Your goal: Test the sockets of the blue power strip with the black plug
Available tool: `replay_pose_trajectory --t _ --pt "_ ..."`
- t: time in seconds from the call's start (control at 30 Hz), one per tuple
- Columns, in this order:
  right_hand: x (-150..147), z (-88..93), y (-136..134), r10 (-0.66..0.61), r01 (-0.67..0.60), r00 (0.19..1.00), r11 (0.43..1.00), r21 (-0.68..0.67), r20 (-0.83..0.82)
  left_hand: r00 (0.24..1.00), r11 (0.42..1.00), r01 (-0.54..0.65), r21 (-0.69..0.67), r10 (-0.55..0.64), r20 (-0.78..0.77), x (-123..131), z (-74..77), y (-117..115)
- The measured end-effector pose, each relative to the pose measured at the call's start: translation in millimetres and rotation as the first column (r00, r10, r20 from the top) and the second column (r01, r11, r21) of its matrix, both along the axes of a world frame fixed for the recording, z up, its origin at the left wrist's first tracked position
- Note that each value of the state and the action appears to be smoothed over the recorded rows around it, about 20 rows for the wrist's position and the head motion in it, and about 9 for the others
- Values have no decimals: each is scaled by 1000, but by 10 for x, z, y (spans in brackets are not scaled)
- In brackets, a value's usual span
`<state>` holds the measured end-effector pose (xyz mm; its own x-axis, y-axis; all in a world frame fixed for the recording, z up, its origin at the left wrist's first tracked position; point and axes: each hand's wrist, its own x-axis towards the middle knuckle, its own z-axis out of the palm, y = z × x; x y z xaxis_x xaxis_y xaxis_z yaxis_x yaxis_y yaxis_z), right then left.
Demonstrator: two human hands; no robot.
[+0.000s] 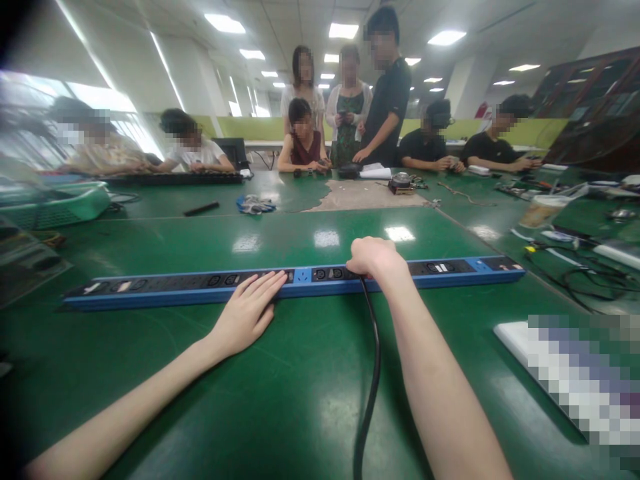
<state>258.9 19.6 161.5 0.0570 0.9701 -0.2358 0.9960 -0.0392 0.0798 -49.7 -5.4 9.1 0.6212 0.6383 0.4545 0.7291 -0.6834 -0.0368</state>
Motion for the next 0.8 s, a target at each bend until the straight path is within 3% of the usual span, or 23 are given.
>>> replay_pose_trajectory --t 0.4,0.67,0.8 --pt "31 -105 52 -29 20 996 994 -103 -84 1000 1000 -7 5 7 -1 18 0 -7" --pt "310 -246 190 -55 -26 935 974 -223 -351 1000 1000 -7 10 7 4 22 4 -14" --pt "360 -289 222 -63 -23 924 975 -219 -378 1000 1000 -13 7 13 -3 30 -1 -12"
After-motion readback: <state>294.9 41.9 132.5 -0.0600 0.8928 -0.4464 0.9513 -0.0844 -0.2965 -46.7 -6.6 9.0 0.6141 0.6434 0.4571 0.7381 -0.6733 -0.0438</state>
